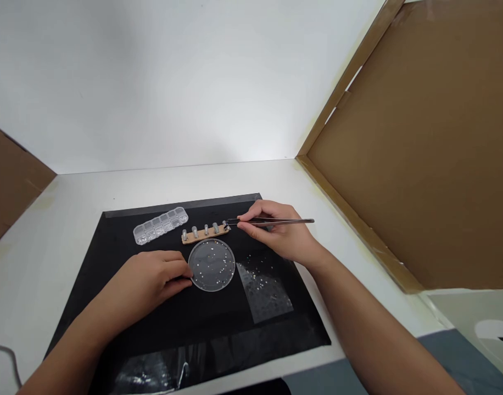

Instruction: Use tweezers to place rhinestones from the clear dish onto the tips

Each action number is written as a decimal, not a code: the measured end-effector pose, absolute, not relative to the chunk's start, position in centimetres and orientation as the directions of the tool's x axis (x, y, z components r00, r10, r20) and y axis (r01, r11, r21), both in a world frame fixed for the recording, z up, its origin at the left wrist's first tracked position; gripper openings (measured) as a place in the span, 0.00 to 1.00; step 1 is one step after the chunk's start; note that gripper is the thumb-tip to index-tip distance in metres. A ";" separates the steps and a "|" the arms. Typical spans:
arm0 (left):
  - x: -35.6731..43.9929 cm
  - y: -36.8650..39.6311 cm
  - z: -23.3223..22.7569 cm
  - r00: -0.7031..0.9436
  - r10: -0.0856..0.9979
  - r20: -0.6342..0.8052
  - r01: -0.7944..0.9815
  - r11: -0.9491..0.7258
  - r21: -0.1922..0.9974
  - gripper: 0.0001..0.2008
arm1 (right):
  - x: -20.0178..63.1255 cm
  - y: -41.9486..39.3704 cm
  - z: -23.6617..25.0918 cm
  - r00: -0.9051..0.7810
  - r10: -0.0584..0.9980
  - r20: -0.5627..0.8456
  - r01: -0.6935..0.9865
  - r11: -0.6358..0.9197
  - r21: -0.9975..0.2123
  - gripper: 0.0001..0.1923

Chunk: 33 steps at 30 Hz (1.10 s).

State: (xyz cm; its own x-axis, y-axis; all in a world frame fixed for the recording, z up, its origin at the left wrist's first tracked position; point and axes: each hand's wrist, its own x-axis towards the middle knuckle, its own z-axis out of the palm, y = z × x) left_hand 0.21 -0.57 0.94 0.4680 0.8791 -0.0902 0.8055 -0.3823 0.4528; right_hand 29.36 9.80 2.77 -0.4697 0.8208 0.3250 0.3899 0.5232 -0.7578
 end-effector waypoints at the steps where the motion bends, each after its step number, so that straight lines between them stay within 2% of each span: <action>1: 0.2 -0.6 0.9 0.468 0.879 -0.090 0.805 -0.382 0.453 0.04 | 29.4 9.8 2.7 -0.472 0.819 0.326 0.390 0.525 -0.756 0.08; 18: 0.2 -0.5 0.8 0.472 0.877 -0.084 0.800 -0.387 0.459 0.04 | 29.6 9.9 2.6 -0.554 0.717 0.423 0.307 0.648 -0.697 0.02; 33: 0.2 -0.5 0.8 0.477 0.876 -0.072 0.800 -0.399 0.449 0.05 | 29.4 9.9 2.5 -0.553 0.715 0.429 0.303 0.651 -0.696 0.03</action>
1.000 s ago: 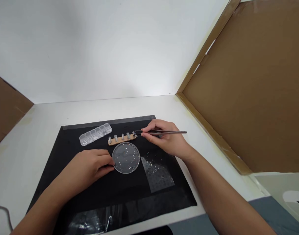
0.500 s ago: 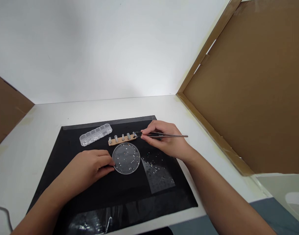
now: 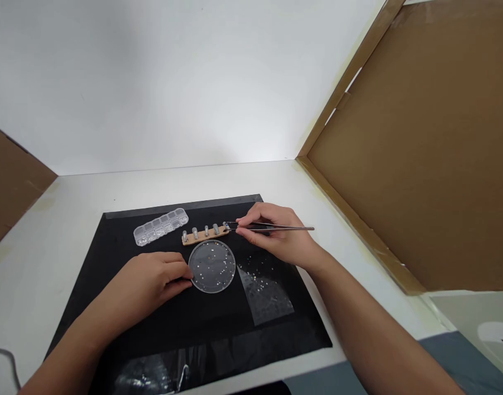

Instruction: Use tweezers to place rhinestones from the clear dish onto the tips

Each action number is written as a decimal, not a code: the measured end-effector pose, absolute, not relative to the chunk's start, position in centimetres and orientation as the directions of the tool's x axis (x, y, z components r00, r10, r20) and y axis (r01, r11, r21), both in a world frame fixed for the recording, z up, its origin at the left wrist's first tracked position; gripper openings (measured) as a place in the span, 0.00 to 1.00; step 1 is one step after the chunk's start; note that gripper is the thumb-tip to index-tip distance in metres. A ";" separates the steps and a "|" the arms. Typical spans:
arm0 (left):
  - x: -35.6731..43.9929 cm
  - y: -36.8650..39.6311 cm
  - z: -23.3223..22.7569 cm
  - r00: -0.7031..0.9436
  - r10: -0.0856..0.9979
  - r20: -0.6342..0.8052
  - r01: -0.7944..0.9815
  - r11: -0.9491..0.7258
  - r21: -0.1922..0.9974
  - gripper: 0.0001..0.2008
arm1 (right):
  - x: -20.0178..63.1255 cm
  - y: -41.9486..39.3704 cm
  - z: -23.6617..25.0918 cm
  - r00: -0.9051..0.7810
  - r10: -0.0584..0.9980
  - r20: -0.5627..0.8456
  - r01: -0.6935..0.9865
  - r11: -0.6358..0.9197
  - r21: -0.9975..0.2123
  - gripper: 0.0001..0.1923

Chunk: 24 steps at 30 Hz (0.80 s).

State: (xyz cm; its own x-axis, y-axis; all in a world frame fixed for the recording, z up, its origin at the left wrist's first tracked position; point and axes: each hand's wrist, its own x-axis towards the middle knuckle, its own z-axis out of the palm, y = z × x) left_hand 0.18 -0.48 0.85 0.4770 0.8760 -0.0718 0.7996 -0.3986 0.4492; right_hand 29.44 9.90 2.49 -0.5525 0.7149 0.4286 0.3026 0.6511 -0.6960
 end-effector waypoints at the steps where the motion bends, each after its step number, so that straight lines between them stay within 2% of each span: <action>1: 0.2 -0.5 0.8 0.478 0.876 -0.068 0.799 -0.401 0.448 0.05 | 29.4 9.9 2.5 -0.553 0.712 0.432 0.302 0.655 -0.693 0.03; 7: 0.1 -0.6 0.9 0.490 0.871 -0.032 0.783 -0.424 0.456 0.08 | 29.5 9.8 2.8 -0.546 0.716 0.435 0.317 0.657 -0.684 0.03; 15: 0.2 -0.6 0.8 0.484 0.874 -0.052 0.801 -0.418 0.428 0.05 | 29.7 9.7 3.0 -0.535 0.726 0.431 0.326 0.649 -0.688 0.04; 24: 0.3 -0.6 0.9 0.485 0.872 -0.069 0.804 -0.413 0.428 0.06 | 29.5 9.7 2.7 -0.557 0.722 0.411 0.323 0.644 -0.694 0.03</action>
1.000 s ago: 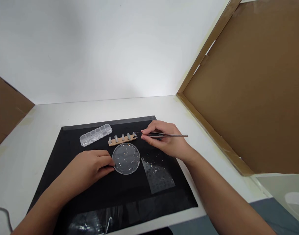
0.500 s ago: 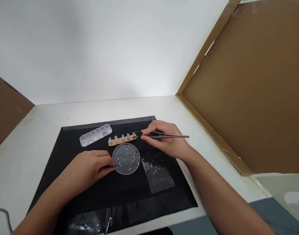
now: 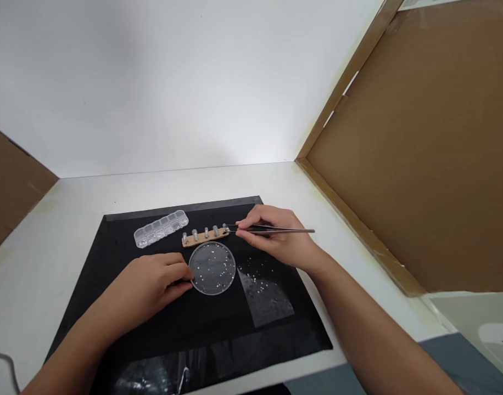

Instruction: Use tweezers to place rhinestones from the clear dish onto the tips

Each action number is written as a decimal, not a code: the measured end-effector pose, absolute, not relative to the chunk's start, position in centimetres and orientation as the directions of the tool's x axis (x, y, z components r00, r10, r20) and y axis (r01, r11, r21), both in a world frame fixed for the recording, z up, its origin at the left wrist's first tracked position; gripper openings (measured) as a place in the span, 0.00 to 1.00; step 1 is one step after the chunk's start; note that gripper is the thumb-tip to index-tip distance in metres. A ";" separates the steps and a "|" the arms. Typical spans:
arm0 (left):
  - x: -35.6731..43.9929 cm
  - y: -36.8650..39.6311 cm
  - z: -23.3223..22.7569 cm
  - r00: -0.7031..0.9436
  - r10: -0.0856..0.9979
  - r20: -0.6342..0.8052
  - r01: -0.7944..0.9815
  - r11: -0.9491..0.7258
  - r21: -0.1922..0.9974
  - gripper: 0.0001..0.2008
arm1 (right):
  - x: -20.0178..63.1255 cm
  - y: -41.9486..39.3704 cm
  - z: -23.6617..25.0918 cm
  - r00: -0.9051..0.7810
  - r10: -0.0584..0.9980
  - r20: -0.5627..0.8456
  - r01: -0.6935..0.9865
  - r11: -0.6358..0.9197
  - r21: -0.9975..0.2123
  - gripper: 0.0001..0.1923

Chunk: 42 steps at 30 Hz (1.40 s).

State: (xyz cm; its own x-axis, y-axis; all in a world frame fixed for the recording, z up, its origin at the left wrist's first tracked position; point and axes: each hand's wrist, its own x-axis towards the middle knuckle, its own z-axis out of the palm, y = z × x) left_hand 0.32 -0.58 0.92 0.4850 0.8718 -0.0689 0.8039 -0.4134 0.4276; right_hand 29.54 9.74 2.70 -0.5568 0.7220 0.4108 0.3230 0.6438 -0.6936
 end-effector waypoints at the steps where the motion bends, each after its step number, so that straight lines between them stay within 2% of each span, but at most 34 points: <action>1: 0.3 -0.6 1.0 0.483 0.872 -0.072 0.806 -0.411 0.427 0.06 | 29.5 9.7 2.7 -0.555 0.726 0.406 0.328 0.640 -0.695 0.03; 14: 0.1 -0.6 0.8 0.499 0.866 -0.029 0.785 -0.437 0.439 0.09 | 29.5 9.7 2.7 -0.497 0.781 0.378 0.340 0.576 -0.743 0.06; 30: 0.1 -0.6 0.7 0.499 0.866 -0.025 0.778 -0.435 0.453 0.08 | 29.5 9.7 2.6 -0.496 0.782 0.377 0.342 0.575 -0.743 0.07; 37: 0.3 -0.6 0.7 0.482 0.873 -0.072 0.808 -0.411 0.422 0.06 | 29.7 9.4 3.0 -0.497 0.768 0.403 0.306 0.590 -0.747 0.05; 42: 0.3 -0.6 0.7 0.486 0.873 -0.048 0.819 -0.436 0.375 0.06 | 29.8 8.7 3.3 -0.509 0.795 0.330 0.308 0.526 -0.793 0.07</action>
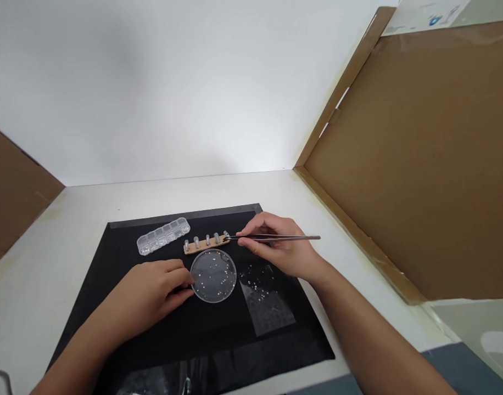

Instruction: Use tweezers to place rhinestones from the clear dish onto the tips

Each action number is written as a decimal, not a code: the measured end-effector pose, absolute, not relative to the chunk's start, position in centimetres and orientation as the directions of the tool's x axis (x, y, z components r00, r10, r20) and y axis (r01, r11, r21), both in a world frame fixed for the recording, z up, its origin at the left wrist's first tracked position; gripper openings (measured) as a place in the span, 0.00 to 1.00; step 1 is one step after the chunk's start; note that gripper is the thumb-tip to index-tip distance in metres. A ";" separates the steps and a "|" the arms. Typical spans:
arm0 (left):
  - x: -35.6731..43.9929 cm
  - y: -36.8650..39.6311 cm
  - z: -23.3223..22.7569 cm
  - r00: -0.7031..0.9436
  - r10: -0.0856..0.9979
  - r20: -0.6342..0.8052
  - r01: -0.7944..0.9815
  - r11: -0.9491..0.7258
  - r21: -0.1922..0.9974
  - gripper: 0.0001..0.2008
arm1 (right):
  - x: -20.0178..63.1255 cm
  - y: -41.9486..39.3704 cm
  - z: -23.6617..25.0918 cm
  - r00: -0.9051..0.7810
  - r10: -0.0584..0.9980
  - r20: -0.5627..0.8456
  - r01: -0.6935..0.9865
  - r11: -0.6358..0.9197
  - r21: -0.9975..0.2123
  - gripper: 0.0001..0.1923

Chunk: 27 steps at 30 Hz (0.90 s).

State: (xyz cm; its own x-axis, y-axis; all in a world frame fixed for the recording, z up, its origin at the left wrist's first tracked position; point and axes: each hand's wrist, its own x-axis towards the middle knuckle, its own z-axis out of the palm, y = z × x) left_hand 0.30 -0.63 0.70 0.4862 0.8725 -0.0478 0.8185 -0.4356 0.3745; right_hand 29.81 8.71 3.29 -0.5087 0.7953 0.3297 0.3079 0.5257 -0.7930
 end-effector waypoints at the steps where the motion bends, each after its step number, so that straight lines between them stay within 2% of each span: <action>1: 0.3 -0.7 0.7 0.491 0.870 -0.033 0.816 -0.447 0.367 0.06 | 29.8 8.6 3.3 -0.517 0.796 0.314 0.300 0.512 -0.805 0.08; 6: 0.3 -0.8 0.8 0.534 0.842 0.071 0.769 -0.519 0.373 0.06 | 30.0 8.7 2.9 -0.518 0.791 0.324 0.276 0.514 -0.812 0.06; 12: 0.5 -0.9 0.4 0.511 0.819 0.259 0.757 -0.572 0.315 0.15 | 30.0 8.8 2.7 -0.481 0.760 0.437 0.209 0.583 -0.785 0.03; 16: 0.8 -0.9 0.2 0.442 0.806 0.393 0.762 -0.569 0.310 0.16 | 29.5 8.2 2.8 -0.545 0.744 0.386 0.230 0.576 -0.784 0.03; 20: 0.8 -1.0 0.2 0.450 0.818 0.359 0.772 -0.558 0.304 0.16 | 29.2 7.9 3.0 -0.643 0.700 0.310 0.285 0.595 -0.752 0.03; 24: 0.7 -1.1 0.3 0.482 0.834 0.269 0.773 -0.549 0.318 0.10 | 29.2 8.2 3.1 -0.684 0.658 0.314 0.323 0.659 -0.679 0.03; 27: 0.6 -1.1 0.2 0.493 0.843 0.215 0.782 -0.537 0.315 0.09 | 29.2 8.4 3.2 -0.686 0.656 0.314 0.327 0.664 -0.672 0.03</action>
State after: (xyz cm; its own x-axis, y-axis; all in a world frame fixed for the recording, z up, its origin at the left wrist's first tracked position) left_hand 0.57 -1.12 0.24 0.4928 0.8433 0.2146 0.7825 -0.5373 0.3147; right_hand 29.25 8.36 3.24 -0.6862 0.6562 0.3138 0.3275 0.6640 -0.6722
